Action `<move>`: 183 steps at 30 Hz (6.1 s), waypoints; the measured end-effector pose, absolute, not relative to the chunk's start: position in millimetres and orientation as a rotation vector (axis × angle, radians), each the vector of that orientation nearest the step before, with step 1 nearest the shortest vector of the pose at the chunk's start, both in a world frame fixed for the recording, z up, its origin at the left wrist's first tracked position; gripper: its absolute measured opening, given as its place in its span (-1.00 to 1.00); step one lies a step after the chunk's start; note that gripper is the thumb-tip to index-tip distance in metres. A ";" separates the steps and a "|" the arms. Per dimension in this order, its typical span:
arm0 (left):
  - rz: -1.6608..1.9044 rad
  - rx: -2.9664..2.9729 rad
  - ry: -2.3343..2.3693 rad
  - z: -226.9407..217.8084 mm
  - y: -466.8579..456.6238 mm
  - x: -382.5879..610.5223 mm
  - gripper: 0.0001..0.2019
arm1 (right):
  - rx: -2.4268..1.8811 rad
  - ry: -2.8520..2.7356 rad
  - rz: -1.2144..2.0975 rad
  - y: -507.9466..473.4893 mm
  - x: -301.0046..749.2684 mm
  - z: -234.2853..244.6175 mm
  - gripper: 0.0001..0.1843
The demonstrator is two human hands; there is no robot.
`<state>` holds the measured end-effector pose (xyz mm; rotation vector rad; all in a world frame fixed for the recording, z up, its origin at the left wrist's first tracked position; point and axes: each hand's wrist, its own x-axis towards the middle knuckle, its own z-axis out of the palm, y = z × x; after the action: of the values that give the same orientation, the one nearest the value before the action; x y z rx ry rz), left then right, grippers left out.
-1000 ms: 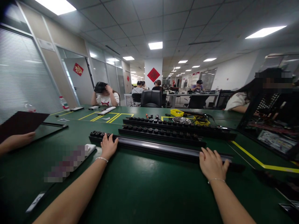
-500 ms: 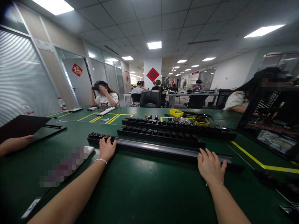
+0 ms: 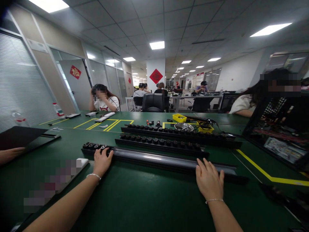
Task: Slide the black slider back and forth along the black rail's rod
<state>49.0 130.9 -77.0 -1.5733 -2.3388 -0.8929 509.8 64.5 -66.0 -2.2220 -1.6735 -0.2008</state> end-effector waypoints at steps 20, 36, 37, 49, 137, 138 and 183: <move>-0.798 -1.526 -2.322 -74.2 130.6 50.8 -0.51 | -2.094 -1.816 -0.105 60.2 501.0 -63.4 -0.48; -0.852 -1.590 -2.216 -73.1 124.9 50.5 -0.59 | -2.136 -1.826 -0.199 65.3 500.8 -70.6 -0.36; -0.856 -1.599 -2.205 -73.3 124.9 49.9 -0.59 | -2.140 -1.821 -0.193 64.8 500.2 -69.7 -0.36; -0.857 -1.687 -2.289 -66.5 118.8 54.8 -0.58 | -2.142 -1.807 -0.210 61.4 494.0 -66.3 -0.37; -0.812 -1.890 -1.929 -73.6 118.3 51.5 -0.65 | -2.146 -1.881 -0.142 57.3 494.5 -62.7 -0.46; -0.813 -1.890 -1.931 -73.4 118.3 51.6 -0.66 | -2.149 -1.881 -0.141 57.2 494.5 -62.9 -0.46; -0.872 -1.962 -1.772 -70.1 115.9 54.1 -0.68 | -2.165 -1.891 -0.147 56.0 493.2 -59.9 -0.46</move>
<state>54.1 115.9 -70.1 -1.9623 -1.7722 -0.8720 493.2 56.0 -59.9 -2.1654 -1.8912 -0.1468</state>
